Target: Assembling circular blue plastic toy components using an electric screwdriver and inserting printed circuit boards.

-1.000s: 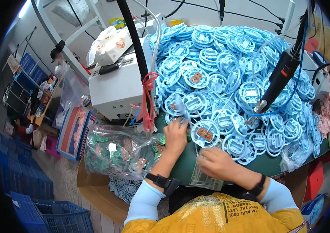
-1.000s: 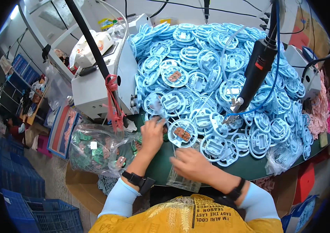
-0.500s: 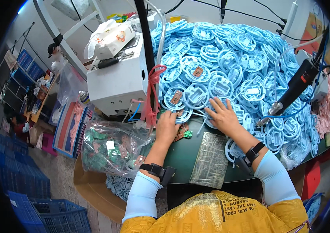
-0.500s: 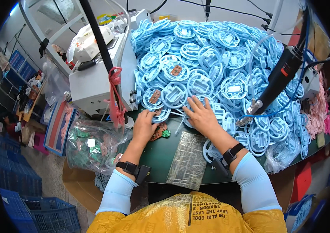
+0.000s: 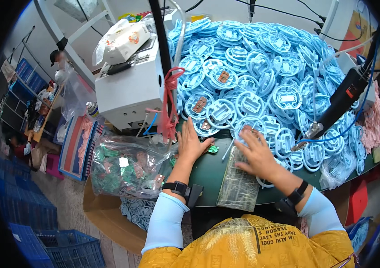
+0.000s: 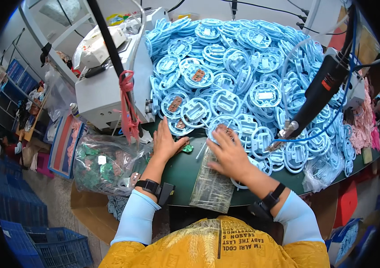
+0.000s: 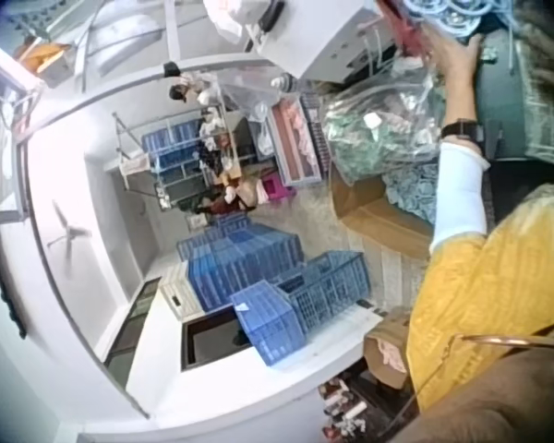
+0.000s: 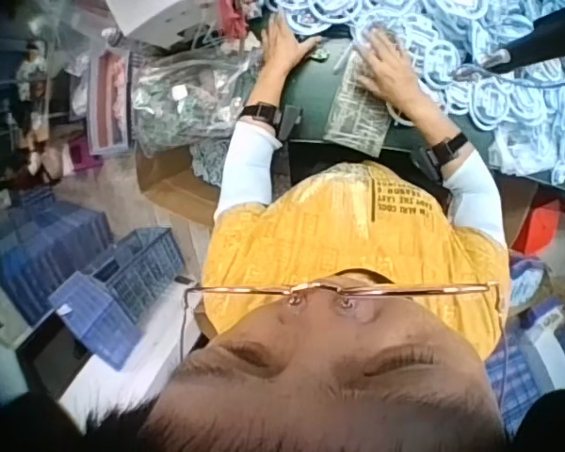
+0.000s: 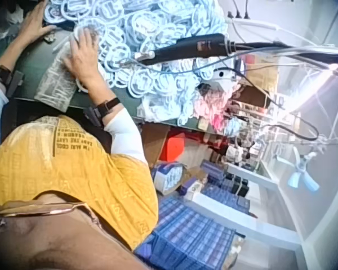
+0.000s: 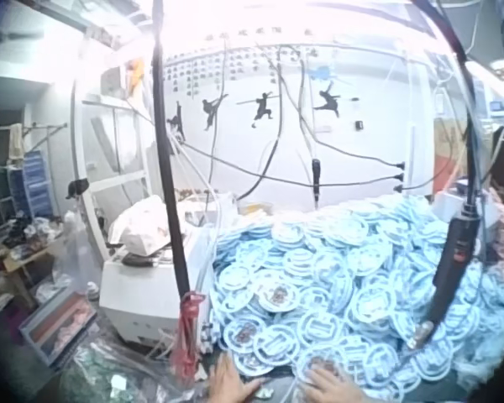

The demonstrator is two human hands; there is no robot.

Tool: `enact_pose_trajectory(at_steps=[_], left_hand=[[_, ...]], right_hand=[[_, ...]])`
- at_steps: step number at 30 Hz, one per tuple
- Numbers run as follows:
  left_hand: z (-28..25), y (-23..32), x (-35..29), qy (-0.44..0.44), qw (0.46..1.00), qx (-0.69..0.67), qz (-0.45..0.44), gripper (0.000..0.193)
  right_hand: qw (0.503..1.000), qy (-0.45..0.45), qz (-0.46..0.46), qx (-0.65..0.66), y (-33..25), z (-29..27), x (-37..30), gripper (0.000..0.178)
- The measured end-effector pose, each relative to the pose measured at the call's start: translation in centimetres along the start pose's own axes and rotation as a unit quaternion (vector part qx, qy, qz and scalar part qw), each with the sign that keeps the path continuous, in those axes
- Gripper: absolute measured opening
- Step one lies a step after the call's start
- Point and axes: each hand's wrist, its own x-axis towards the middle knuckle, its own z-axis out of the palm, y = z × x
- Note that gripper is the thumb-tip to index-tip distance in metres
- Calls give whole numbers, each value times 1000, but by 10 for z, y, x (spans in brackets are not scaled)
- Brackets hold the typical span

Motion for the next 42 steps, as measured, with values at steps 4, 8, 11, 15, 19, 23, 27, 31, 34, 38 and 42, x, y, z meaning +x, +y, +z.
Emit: enact_pose_trajectory(at_steps=[4,8,11,15,19,23,27,31,34,38,42], left_hand=[[13,-4,-25,21,999,-25,23,89],[-3,-4,-65,60,994,-6,87,66],[-18,-5,-81,37,987,-42,148,52],[-25,-3,-89,21,974,11,224,31],[-28,19,-94,59,969,-6,238,26],[-26,61,-97,46,954,-61,288,33],[-11,108,-92,-64,927,-81,360,51],[10,120,-77,-111,928,-45,353,67],[17,120,-69,-76,935,-36,344,64],[-3,108,-88,-5,925,-95,368,43],[-43,65,-113,43,966,-55,248,27]], right_hand=[[997,-74,0,-9,-24,-1,-52,56],[999,-48,-22,-7,-17,-5,-86,46],[999,-24,-37,-5,2,-5,-99,39],[996,53,-48,-49,22,-14,-100,37],[988,144,38,-30,24,-43,-112,39],[976,172,129,-45,38,-59,-144,41],[981,109,161,-4,24,-61,-162,53],[984,13,179,10,5,-60,-157,85],[983,-39,179,-5,7,-51,-155,87],[979,-38,199,-25,11,-56,-159,86],[904,131,325,245,14,-60,-163,53]])
